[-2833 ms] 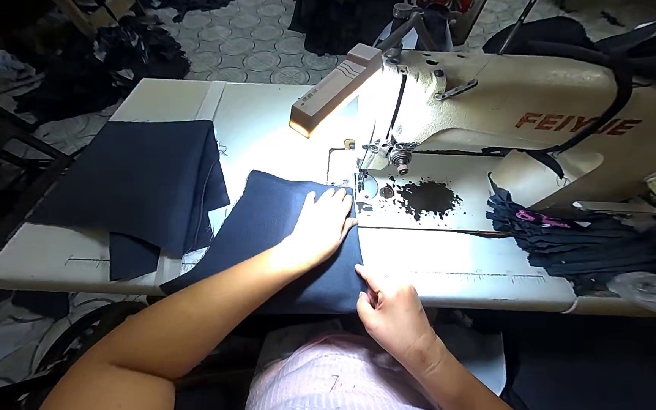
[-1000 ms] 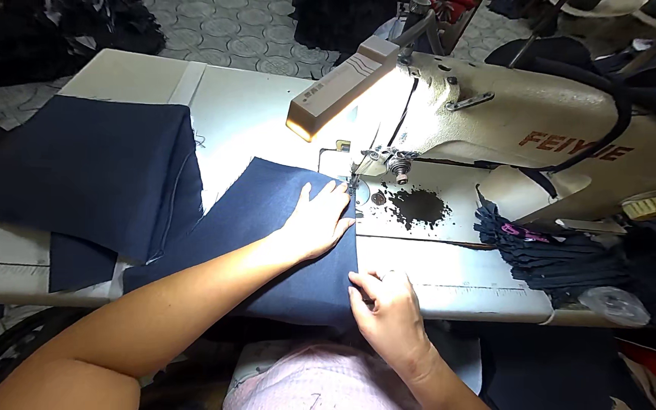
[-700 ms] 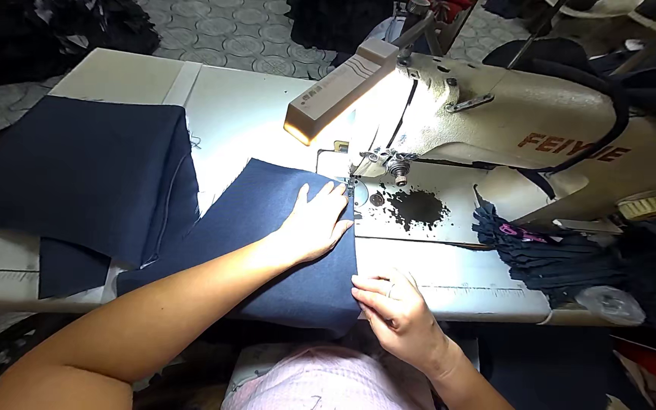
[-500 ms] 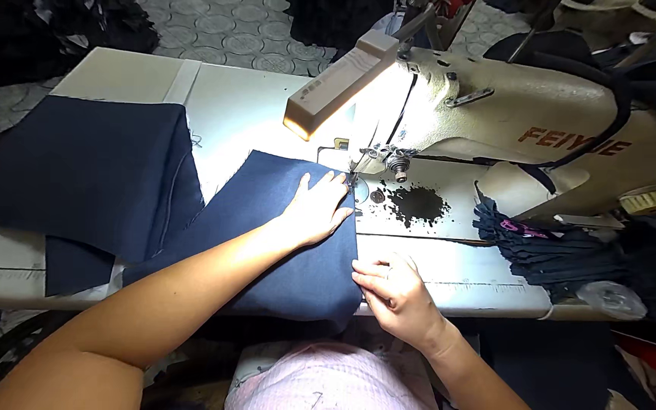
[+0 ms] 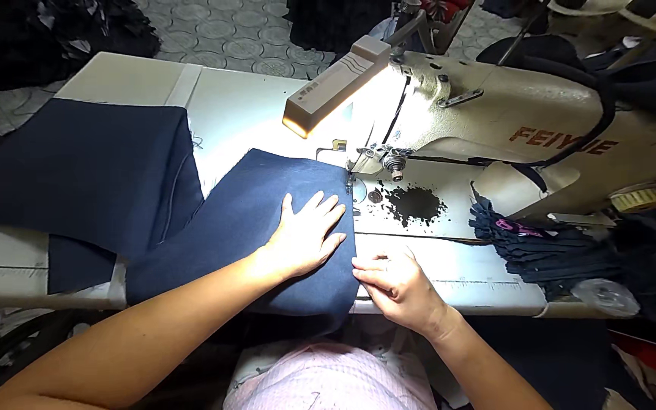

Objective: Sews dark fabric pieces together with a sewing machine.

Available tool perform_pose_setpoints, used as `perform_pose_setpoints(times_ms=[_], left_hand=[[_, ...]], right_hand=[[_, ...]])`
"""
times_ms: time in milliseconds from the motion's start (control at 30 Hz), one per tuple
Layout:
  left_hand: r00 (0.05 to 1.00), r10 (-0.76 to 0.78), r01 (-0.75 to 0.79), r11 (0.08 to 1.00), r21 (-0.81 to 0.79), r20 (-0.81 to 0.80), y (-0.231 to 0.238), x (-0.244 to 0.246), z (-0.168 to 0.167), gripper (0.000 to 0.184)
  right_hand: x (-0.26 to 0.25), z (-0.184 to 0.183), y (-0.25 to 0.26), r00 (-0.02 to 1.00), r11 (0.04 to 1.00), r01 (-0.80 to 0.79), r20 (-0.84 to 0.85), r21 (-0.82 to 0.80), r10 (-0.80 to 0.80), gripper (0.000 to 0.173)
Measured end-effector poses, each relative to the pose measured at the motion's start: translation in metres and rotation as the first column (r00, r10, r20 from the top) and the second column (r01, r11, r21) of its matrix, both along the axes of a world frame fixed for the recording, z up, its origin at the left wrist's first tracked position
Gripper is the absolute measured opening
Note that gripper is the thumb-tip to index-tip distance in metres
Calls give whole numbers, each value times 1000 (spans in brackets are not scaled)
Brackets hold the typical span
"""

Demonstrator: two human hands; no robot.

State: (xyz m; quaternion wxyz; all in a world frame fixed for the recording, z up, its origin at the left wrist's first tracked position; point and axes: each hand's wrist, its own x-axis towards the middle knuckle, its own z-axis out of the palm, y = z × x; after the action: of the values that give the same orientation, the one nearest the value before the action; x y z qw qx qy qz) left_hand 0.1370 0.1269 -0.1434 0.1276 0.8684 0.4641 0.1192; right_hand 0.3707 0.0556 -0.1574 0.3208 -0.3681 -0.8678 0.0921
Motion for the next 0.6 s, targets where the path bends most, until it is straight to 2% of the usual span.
perform_pose_setpoints(times_ms=[600], left_hand=[[999, -28, 26, 998, -58, -41, 62, 0, 9, 57]], right_hand=[[-10, 10, 53, 996, 999, 54, 67, 3, -54, 26]])
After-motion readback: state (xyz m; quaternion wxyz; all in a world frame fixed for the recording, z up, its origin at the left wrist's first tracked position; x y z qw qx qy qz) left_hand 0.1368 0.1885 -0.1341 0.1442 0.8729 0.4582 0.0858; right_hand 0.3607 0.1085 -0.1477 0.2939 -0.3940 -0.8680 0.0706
